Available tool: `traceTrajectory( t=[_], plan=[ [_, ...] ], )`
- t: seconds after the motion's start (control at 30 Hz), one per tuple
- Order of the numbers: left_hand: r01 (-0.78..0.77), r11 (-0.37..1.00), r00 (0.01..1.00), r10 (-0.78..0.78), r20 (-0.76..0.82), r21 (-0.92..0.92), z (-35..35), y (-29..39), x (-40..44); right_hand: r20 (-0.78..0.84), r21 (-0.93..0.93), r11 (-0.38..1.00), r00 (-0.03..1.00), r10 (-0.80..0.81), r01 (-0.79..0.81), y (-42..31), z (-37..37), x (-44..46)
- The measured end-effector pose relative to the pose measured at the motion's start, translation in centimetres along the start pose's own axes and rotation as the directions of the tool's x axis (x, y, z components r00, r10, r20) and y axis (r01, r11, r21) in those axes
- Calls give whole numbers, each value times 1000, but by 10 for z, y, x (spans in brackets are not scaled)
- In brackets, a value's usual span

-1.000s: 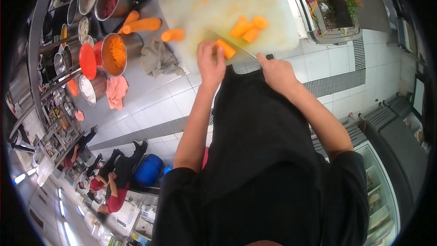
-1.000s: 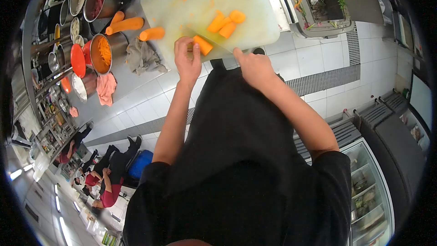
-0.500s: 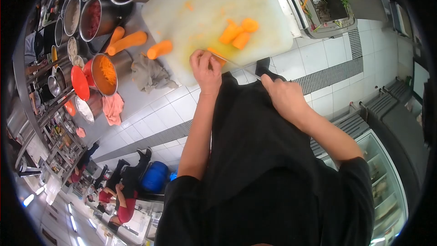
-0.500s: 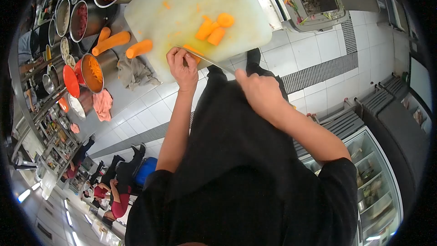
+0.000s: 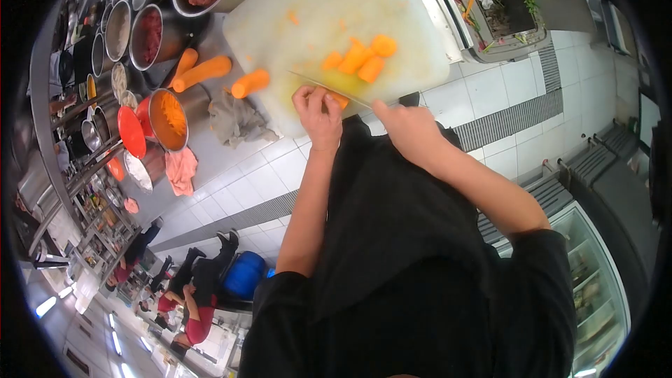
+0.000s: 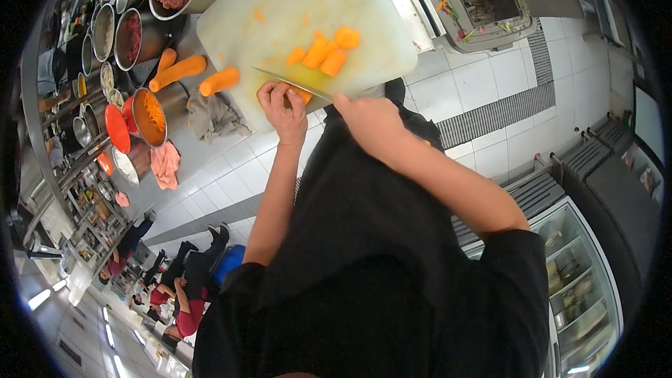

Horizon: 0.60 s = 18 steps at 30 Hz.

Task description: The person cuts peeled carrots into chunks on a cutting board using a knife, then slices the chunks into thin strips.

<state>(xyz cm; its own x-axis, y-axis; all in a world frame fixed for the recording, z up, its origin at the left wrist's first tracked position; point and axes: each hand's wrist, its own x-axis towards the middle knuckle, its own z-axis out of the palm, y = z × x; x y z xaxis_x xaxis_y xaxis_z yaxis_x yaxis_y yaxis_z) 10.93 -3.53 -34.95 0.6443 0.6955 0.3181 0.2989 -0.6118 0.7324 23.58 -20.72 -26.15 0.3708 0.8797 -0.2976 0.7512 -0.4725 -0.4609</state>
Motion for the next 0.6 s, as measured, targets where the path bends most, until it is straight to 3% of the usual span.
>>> traceTrajectory(
  t=[0.27,0.33,0.53,0.6],
  plan=[
    [2,1000,1000,-2,-1,6,1,0,1,123,-87,994,990,76,-66,-4,-21,-40],
    [5,1000,1000,-5,5,-9,1,1,2,100,12,998,993,55,-57,-3,-13,-29],
    [19,998,1000,-18,16,-62,0,0,1,-34,32,999,999,21,-20,-4,21,13],
    [6,998,1000,-6,3,-59,1,-3,4,2,10,1000,1000,19,-19,-4,20,21]
  ],
)
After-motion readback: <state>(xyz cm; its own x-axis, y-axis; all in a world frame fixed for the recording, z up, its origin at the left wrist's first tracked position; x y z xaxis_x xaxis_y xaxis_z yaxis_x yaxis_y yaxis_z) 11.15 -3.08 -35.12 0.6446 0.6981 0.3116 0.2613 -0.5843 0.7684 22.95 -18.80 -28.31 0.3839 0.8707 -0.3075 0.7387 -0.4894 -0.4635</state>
